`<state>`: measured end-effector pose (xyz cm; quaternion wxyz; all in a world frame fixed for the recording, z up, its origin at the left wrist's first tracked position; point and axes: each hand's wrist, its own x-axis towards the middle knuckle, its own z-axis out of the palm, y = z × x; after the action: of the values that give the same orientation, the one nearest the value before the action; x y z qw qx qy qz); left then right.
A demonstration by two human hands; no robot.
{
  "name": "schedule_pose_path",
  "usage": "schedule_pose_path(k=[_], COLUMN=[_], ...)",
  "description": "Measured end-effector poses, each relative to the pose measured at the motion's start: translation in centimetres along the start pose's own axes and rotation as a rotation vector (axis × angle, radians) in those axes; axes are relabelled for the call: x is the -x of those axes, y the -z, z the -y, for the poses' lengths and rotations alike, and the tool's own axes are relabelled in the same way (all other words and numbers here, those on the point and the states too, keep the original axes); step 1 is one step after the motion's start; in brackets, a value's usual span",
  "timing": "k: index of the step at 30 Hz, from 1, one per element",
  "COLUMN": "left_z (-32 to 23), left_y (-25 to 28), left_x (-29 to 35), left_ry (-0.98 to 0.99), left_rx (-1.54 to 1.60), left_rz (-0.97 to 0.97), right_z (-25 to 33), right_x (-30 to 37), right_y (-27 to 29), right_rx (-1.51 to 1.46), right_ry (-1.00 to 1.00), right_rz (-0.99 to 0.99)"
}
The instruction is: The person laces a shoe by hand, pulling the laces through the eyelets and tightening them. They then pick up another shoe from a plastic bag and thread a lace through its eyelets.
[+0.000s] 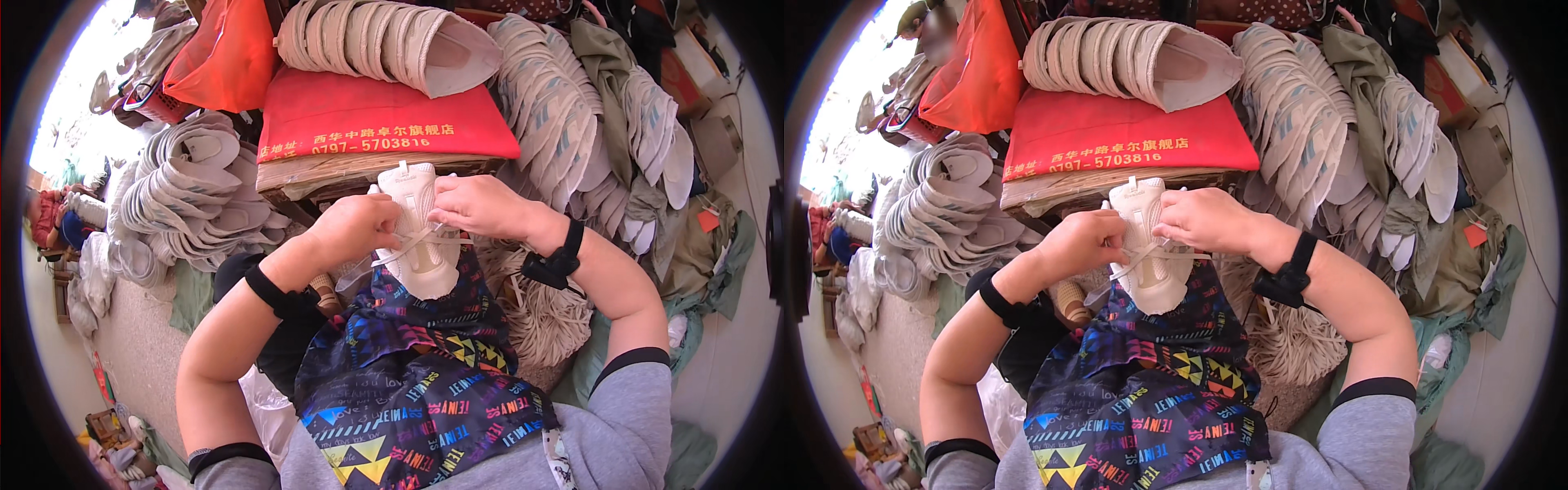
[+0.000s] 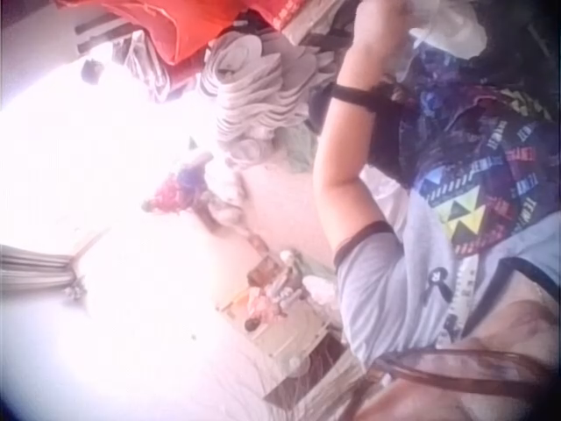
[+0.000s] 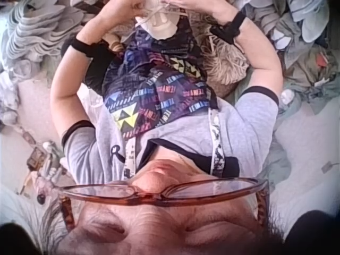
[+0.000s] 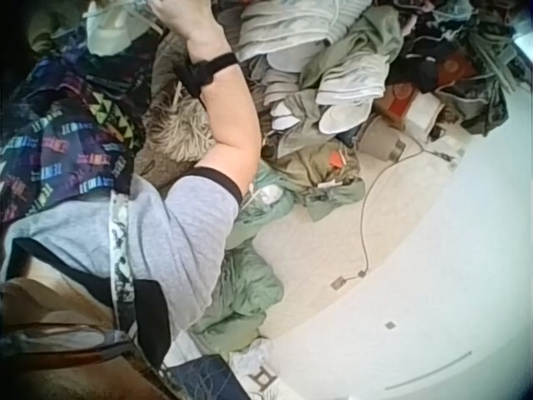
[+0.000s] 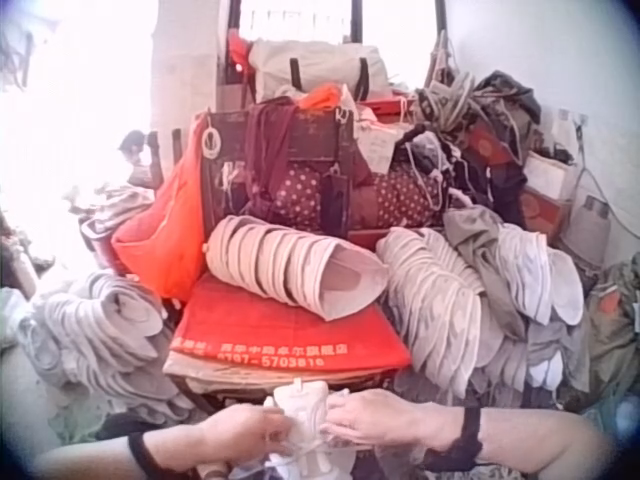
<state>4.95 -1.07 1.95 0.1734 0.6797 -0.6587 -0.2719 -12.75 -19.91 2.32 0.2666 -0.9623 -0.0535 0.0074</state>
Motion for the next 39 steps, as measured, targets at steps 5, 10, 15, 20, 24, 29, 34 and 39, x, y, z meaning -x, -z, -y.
schedule_pose_path(k=[5,10,15,20,24,29,34,39], left_z=[0.6,0.5,-1.2,-6.9,-4.9,-3.4,-3.5,-4.3], left_y=[-1.7,-3.4,-5.6,0.2,0.2,-2.4,-2.1,-1.0], left_x=[-0.3,-0.3,0.0,1.2,0.0,-1.0,-0.6,-0.8], left_ry=[-0.01,0.046,0.233,0.035,0.071,0.125,0.142,0.188], left_rx=[0.045,0.049,0.694,1.072,1.09,1.346,1.359,1.424], left_rz=[-0.199,-0.322,-0.614,-0.556,-0.583,-0.627,-0.653,-0.566], right_z=[1.5,0.5,2.0,6.9,6.8,4.0,4.2,4.1], right_x=[-0.6,-0.4,-0.6,-0.4,-0.8,-1.9,-2.7,-3.9], right_y=[-0.8,-3.2,-4.3,2.2,4.5,0.4,0.0,0.1], right_rx=[0.052,-0.199,-0.613,-1.24,-1.246,-1.241,-1.182,-0.89], right_ry=[-0.137,-0.255,-0.374,-0.359,-0.303,-0.424,-0.402,-0.297], right_rz=[-0.027,-0.269,-0.512,-0.383,-0.367,-0.377,-0.329,-0.414])
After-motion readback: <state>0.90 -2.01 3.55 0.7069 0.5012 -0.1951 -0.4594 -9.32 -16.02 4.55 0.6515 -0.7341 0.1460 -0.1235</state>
